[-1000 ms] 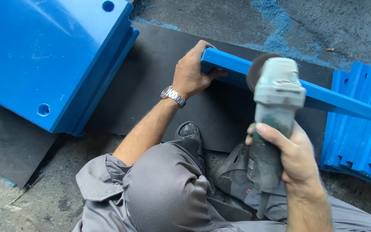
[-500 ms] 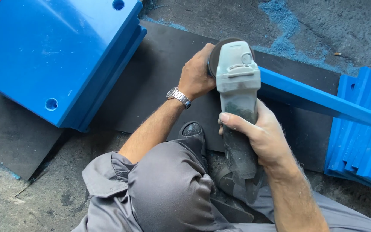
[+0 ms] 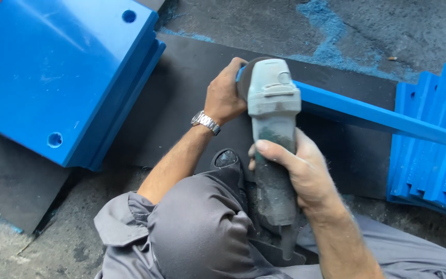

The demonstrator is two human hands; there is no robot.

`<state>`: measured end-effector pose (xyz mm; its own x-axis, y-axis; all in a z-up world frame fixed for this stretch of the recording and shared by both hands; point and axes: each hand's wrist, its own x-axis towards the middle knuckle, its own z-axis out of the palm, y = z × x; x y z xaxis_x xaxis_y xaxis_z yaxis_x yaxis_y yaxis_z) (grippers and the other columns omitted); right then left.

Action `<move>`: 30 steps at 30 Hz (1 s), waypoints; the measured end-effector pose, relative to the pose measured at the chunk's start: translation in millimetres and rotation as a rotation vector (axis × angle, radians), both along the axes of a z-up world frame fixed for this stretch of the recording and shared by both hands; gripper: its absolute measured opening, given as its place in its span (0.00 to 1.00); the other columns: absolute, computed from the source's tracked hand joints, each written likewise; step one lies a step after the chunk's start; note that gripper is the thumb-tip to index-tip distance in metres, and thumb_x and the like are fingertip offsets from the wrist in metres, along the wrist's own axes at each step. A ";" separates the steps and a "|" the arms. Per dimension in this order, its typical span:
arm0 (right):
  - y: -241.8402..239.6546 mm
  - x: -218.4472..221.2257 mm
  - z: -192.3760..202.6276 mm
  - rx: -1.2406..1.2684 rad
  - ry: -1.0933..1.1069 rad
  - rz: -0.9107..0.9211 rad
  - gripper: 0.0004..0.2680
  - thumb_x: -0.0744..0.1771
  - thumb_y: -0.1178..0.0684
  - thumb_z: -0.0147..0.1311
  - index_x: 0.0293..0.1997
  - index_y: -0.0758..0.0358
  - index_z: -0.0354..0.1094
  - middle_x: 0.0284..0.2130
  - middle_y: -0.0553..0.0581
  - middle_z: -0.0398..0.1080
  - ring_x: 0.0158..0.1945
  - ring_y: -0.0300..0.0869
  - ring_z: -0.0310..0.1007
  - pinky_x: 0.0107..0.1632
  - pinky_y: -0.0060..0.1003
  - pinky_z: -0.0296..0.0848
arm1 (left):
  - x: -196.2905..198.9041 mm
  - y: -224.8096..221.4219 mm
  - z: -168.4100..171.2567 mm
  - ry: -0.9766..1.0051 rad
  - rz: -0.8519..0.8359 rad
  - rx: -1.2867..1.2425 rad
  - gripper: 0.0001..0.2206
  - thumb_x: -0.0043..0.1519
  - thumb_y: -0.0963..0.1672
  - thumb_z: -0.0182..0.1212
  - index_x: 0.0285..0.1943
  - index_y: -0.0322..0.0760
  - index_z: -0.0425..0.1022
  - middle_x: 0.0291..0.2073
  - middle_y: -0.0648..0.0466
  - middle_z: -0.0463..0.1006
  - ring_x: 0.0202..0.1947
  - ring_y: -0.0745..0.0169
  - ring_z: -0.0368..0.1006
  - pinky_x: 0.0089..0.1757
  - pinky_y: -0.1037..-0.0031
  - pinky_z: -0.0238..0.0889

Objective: Grinding the edges of blue plastic boards using a hand-held angle grinder to smooth them.

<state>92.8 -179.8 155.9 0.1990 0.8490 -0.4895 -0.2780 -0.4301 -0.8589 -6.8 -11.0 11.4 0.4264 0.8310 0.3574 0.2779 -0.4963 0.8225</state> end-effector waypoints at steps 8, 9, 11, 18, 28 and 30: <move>-47.9 29.2 15.0 -0.050 0.242 -0.308 0.17 0.65 0.51 0.59 0.52 0.74 0.63 0.35 0.63 0.75 0.32 0.44 0.78 0.36 0.40 0.80 | -1.3 -5.9 5.3 0.036 -0.020 -0.010 0.23 0.53 0.46 0.79 0.52 0.42 0.68 0.42 0.50 0.83 0.42 0.51 0.82 0.38 0.64 0.75; -59.1 38.9 14.1 -0.053 0.251 -0.382 0.17 0.66 0.50 0.58 0.53 0.75 0.63 0.35 0.64 0.75 0.32 0.45 0.78 0.36 0.41 0.80 | -2.3 -6.8 5.7 0.048 -0.037 -0.059 0.23 0.54 0.46 0.80 0.51 0.42 0.68 0.42 0.51 0.83 0.41 0.54 0.83 0.37 0.66 0.76; -86.0 67.6 12.9 -0.052 0.223 -0.487 0.17 0.66 0.49 0.56 0.54 0.75 0.63 0.35 0.64 0.75 0.33 0.46 0.79 0.37 0.42 0.80 | -1.6 -7.9 7.8 0.047 -0.040 -0.043 0.23 0.54 0.46 0.80 0.51 0.41 0.68 0.41 0.51 0.83 0.40 0.54 0.83 0.37 0.66 0.76; -179.6 192.7 -10.8 0.061 -0.012 -0.716 0.21 0.71 0.45 0.52 0.66 0.74 0.59 0.42 0.66 0.72 0.42 0.51 0.76 0.48 0.46 0.78 | 0.0 -8.5 9.1 0.021 -0.042 0.045 0.24 0.54 0.43 0.80 0.52 0.37 0.68 0.43 0.48 0.83 0.43 0.54 0.82 0.41 0.67 0.76; -191.1 189.3 -7.1 0.137 -0.023 -0.745 0.21 0.67 0.47 0.56 0.61 0.74 0.61 0.40 0.66 0.72 0.39 0.51 0.76 0.45 0.46 0.78 | 3.4 -5.4 4.7 0.059 -0.080 -0.038 0.23 0.56 0.40 0.78 0.54 0.35 0.66 0.47 0.46 0.82 0.47 0.56 0.82 0.46 0.68 0.79; -174.5 172.7 0.6 0.096 0.077 -0.617 0.21 0.64 0.49 0.59 0.58 0.74 0.62 0.37 0.65 0.73 0.36 0.48 0.77 0.40 0.45 0.79 | 1.2 -5.9 3.0 0.092 -0.091 0.008 0.24 0.56 0.40 0.78 0.55 0.35 0.66 0.49 0.45 0.81 0.50 0.54 0.81 0.47 0.68 0.79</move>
